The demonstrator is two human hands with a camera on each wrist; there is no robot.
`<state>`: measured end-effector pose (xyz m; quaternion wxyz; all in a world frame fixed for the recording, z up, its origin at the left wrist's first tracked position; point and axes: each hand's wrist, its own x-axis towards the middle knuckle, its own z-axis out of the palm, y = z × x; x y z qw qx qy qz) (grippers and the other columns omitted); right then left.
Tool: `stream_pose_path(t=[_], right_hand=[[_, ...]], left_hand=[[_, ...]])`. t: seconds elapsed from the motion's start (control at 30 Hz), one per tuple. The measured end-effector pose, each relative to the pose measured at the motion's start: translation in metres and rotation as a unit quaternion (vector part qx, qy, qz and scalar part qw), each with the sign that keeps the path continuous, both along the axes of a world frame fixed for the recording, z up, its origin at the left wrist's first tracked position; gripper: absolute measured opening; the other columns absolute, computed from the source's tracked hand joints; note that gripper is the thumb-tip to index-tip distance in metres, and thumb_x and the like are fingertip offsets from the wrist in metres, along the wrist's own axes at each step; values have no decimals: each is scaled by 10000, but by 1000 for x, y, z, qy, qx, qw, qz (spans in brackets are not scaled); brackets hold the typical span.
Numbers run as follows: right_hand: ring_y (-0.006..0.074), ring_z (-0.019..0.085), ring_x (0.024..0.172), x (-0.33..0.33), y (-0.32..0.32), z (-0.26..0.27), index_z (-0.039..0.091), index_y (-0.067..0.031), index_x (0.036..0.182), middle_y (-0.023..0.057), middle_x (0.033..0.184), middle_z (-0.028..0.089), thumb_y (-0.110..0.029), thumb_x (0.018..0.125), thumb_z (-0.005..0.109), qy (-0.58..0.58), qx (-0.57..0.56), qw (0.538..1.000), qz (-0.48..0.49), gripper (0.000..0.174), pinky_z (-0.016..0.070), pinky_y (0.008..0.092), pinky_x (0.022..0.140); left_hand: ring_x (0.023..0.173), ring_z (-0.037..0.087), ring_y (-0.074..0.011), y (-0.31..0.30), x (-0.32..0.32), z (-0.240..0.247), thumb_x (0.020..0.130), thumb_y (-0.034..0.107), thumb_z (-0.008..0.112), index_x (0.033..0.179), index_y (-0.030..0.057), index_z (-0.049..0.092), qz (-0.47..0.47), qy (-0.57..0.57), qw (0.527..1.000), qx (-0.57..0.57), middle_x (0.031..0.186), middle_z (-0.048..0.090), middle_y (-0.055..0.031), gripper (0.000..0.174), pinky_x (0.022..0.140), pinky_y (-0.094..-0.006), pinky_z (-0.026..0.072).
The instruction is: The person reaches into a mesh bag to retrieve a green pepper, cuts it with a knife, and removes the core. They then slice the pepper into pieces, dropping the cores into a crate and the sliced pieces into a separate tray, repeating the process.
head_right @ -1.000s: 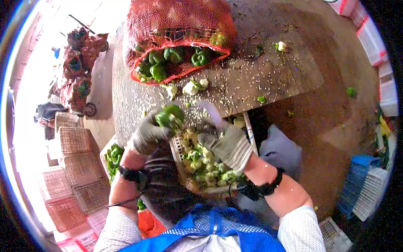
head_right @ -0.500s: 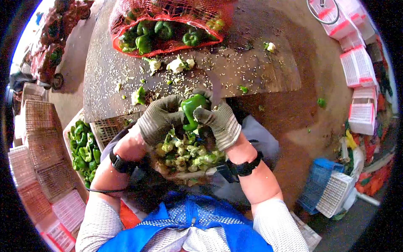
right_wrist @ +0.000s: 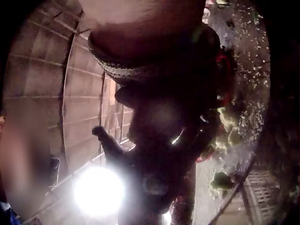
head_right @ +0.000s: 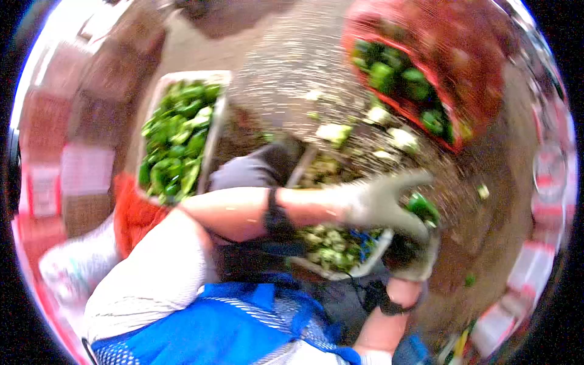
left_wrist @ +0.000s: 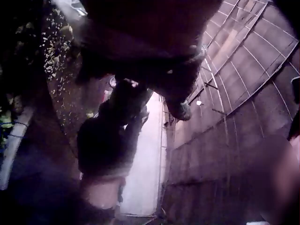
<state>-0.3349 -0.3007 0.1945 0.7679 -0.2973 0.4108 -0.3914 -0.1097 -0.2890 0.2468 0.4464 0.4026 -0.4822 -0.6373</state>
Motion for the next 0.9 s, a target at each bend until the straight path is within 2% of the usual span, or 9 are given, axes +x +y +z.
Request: stream_pose_path(t=[0.17,0.27,0.33,0.43,0.53,0.6,0.7,0.8,0.9], right_hand=[[280,577,1154,14,3,11,477,-40,1363,158,1259,594,-321,934,620,94,-137,984,61,532,464,411,998],[236,634,973,58,28,49,433,-22,1391,193,1293,580,-317,943,623,107,-240,965,12,570,526,374,851],[114,572,522,57,23,81,407,-17,1410,228,1301,582,-283,968,594,-84,-169,973,132,549,505,266,489],[57,400,353,41,11,52,412,-23,1407,226,1273,603,-267,976,583,-21,-206,976,72,525,378,226,347],[81,427,375,47,22,32,451,-39,1371,187,1193,648,-260,974,590,9,-115,989,92,476,393,243,359],[91,416,367,61,39,36,478,-49,1338,149,1107,671,-278,959,617,83,-50,994,48,463,387,258,352],[64,389,379,68,41,48,494,-60,1356,107,1109,691,-254,945,637,84,-75,991,79,476,320,232,356],[63,386,378,62,33,58,510,-65,1343,94,1098,697,-240,946,632,80,-121,987,75,451,315,234,355],[90,400,369,69,31,47,496,-43,1311,110,1005,685,-262,956,616,79,-109,989,59,434,372,284,357]], left_hand=[[943,644,-105,23,-5,-5,774,129,790,1141,1,640,57,211,975,47,1040,714,-57,417,869,-290,529],[962,628,-92,72,54,30,844,135,772,1150,30,650,159,165,972,-53,1029,709,-31,346,870,-270,525],[1025,617,-118,113,106,25,815,93,788,1176,66,660,293,-15,924,-244,1201,656,-81,384,901,-287,522],[1157,602,-244,185,201,1,756,-42,751,1170,49,663,375,-314,835,-253,1189,656,-138,433,972,-340,496],[1146,607,-330,230,278,-70,741,104,806,1155,52,667,446,-534,679,-232,1216,636,-183,440,974,-392,496],[1292,471,-363,248,321,-127,827,313,735,1302,86,579,325,-701,618,-142,1390,523,-166,549,1105,-461,361],[1411,322,-365,275,348,-195,889,505,616,1405,136,477,183,-724,665,-7,1549,339,-120,649,1173,-443,267],[1380,389,-331,259,379,-160,909,533,580,1329,96,557,29,-758,652,-7,1494,420,-151,607,1161,-482,276],[1343,433,-340,252,381,-104,935,589,484,1252,93,622,247,-715,650,-67,1423,501,-157,605,1173,-488,238]])
